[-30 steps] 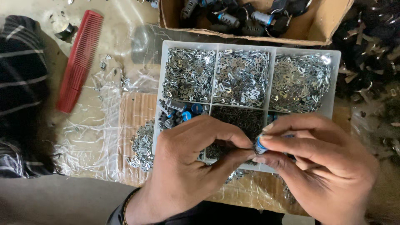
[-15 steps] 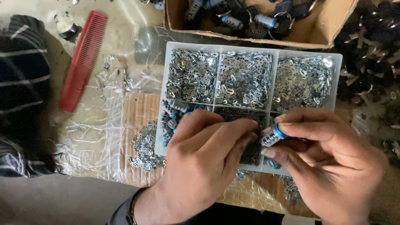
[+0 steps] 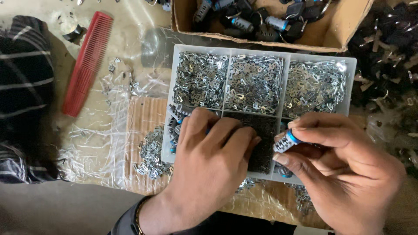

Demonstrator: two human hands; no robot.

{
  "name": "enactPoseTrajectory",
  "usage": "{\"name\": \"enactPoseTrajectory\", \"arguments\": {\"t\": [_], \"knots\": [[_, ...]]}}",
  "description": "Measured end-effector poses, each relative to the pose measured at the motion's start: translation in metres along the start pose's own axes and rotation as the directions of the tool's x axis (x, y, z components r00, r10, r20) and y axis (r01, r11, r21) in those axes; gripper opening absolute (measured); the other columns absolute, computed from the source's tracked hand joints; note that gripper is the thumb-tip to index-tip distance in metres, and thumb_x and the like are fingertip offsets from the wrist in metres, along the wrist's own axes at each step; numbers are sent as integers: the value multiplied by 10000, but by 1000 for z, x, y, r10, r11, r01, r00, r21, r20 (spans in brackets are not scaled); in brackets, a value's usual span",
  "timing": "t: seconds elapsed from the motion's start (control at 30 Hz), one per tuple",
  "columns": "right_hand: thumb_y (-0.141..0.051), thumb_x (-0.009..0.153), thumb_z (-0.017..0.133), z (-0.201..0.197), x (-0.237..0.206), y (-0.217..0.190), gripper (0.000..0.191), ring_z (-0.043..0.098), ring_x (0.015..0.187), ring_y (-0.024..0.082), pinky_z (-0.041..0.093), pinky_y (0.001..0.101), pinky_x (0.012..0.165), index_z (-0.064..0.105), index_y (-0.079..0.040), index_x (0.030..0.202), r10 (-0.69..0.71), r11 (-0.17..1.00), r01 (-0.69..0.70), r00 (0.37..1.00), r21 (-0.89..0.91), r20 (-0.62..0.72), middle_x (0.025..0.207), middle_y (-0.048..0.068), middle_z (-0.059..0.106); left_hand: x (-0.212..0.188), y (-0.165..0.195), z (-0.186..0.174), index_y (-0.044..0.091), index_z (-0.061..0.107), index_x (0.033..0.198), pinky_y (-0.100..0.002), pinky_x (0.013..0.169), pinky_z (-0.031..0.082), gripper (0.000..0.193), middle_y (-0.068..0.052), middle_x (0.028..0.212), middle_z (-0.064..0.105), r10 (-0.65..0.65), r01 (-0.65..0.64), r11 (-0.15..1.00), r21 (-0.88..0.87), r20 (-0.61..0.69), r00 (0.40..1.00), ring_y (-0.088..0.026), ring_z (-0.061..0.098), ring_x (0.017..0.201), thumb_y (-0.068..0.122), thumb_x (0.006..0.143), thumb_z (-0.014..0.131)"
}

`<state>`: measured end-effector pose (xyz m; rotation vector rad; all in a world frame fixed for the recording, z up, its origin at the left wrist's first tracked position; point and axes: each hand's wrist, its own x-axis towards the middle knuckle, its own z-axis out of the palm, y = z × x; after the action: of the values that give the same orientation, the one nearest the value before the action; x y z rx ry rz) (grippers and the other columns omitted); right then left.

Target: The person assembles small cylindrical lock components at a workbench. They pick up a lock body with a blue cap, insert small metal pins and springs into it by hand, press the parts into place, and place the finished unit into a cardboard box with other completed locks, repeating the cycle continuously.

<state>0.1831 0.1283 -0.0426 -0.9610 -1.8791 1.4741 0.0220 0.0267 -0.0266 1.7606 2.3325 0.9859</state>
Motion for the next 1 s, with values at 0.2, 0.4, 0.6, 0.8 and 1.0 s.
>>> {"name": "enactPoseTrajectory", "arguments": {"t": [0.2,0.4,0.6,0.8,1.0], "knots": [[122,771,768,0,1,0,339,732,1043,174,686,276,851,668,55,1087,11,1000,-11,1000,-18,4,1223,173,670,-10,-2,-3,121,741,1073,-326,846,519,171,-2,1053,742,-103,112,935,-337,43,994,-217,628,914,112,927,831],[119,778,765,0,1,0,323,735,1051,181,687,270,839,671,51,1079,7,999,-6,1000,-32,10,1221,177,669,-16,-3,-1,114,727,1054,-322,851,523,157,-5,1033,745,-107,116,919,-376,45,993,-209,649,910,116,938,832],[124,792,754,-1,-2,4,312,743,1036,174,690,263,817,671,48,1084,18,1000,-19,1000,11,26,1190,164,671,-18,-3,2,97,733,1043,-321,833,524,174,-22,1028,751,-112,125,882,-455,55,992,-220,649,894,85,901,832],[106,790,783,-2,-5,10,289,739,1000,152,677,254,820,673,30,1046,-30,999,30,999,18,30,1169,149,673,3,5,-5,113,731,1050,-303,847,534,202,-5,1036,757,-116,123,892,-434,43,992,-203,665,903,100,896,861],[110,904,791,0,5,5,298,743,1084,165,709,252,889,686,13,1165,-250,930,181,950,321,189,1245,152,648,-20,-15,-19,70,684,905,-325,747,533,270,-51,894,726,-110,188,827,-531,176,978,-200,681,843,133,733,883]]}}
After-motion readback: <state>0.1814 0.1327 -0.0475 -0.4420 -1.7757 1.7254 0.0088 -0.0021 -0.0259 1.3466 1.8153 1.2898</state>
